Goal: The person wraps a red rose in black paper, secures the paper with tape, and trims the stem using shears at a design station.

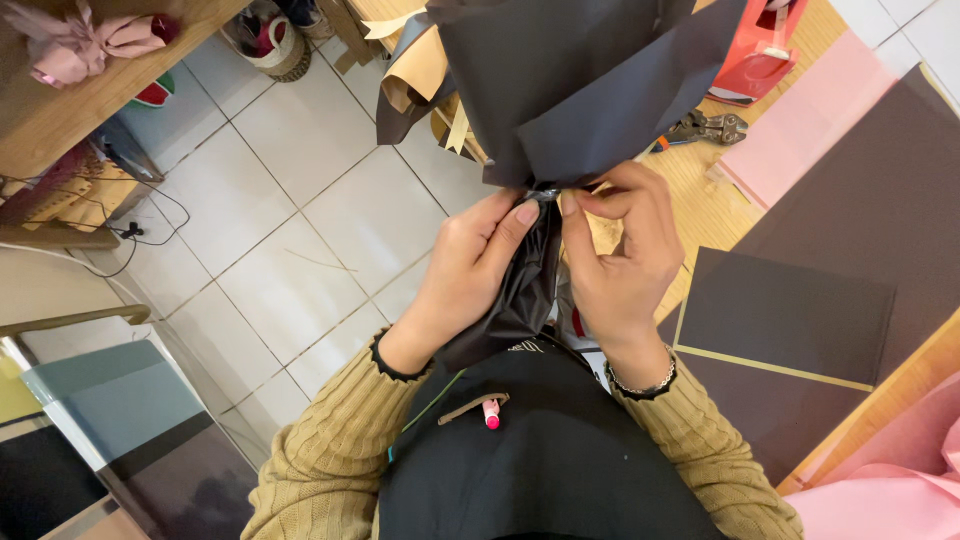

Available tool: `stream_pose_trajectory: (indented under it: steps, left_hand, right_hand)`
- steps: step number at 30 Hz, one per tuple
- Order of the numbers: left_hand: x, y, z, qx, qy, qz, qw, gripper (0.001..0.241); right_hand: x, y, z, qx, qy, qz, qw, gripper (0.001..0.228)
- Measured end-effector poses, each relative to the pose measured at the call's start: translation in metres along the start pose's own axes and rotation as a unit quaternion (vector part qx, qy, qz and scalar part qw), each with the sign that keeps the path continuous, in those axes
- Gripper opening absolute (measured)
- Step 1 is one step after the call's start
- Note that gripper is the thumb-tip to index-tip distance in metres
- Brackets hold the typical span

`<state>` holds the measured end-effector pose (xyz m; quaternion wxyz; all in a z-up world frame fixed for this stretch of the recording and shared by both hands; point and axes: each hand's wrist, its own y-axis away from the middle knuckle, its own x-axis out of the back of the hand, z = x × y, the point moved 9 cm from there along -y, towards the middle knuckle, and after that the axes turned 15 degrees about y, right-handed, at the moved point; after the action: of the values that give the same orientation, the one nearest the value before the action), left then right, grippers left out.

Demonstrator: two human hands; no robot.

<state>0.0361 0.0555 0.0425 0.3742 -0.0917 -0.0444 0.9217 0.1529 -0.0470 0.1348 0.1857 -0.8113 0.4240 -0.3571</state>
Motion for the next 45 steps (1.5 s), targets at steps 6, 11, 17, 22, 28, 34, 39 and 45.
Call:
stream_pose_trajectory:
  steps: [6, 11, 17, 22, 28, 34, 39, 45]
  left_hand:
    - [-0.001, 0.001, 0.004, 0.003, 0.026, -0.001, 1.000, 0.021]
    - [-0.001, -0.004, 0.020, 0.009, 0.022, -0.017, 1.000, 0.020]
    - [0.000, -0.017, 0.058, 0.020, 0.021, -0.007, 1.000, 0.032]
    - [0.023, -0.027, 0.061, 0.012, -0.008, 0.041, 0.999, 0.020]
    - [0.014, -0.033, 0.076, -0.009, 0.013, 0.030, 0.999, 0.018]
    - [0.016, -0.026, 0.072, 0.013, -0.038, 0.026, 0.999, 0.041]
    - [0.021, -0.025, 0.062, -0.003, -0.041, 0.070, 0.997, 0.032]
    - [0.027, -0.020, 0.065, -0.033, -0.055, 0.115, 0.991, 0.019]
  right_hand:
    - [-0.001, 0.007, 0.005, -0.015, 0.027, 0.013, 0.999, 0.014]
    - [-0.016, 0.018, 0.027, -0.118, -0.095, -0.004, 0.988, 0.013]
    - [-0.025, 0.015, 0.030, -0.164, -0.169, 0.002, 0.972, 0.012]
    - [-0.020, 0.006, 0.014, -0.136, -0.136, 0.031, 0.981, 0.012]
    - [-0.057, 0.029, 0.056, -0.294, -0.329, 0.047, 0.896, 0.011]
    - [-0.048, 0.022, 0.044, -0.279, -0.273, 0.068, 0.918, 0.013]
    - [-0.046, 0.024, 0.054, -0.265, -0.248, 0.075, 0.929, 0.012]
    - [-0.061, 0.028, 0.063, -0.319, -0.294, 0.038, 0.900, 0.014]
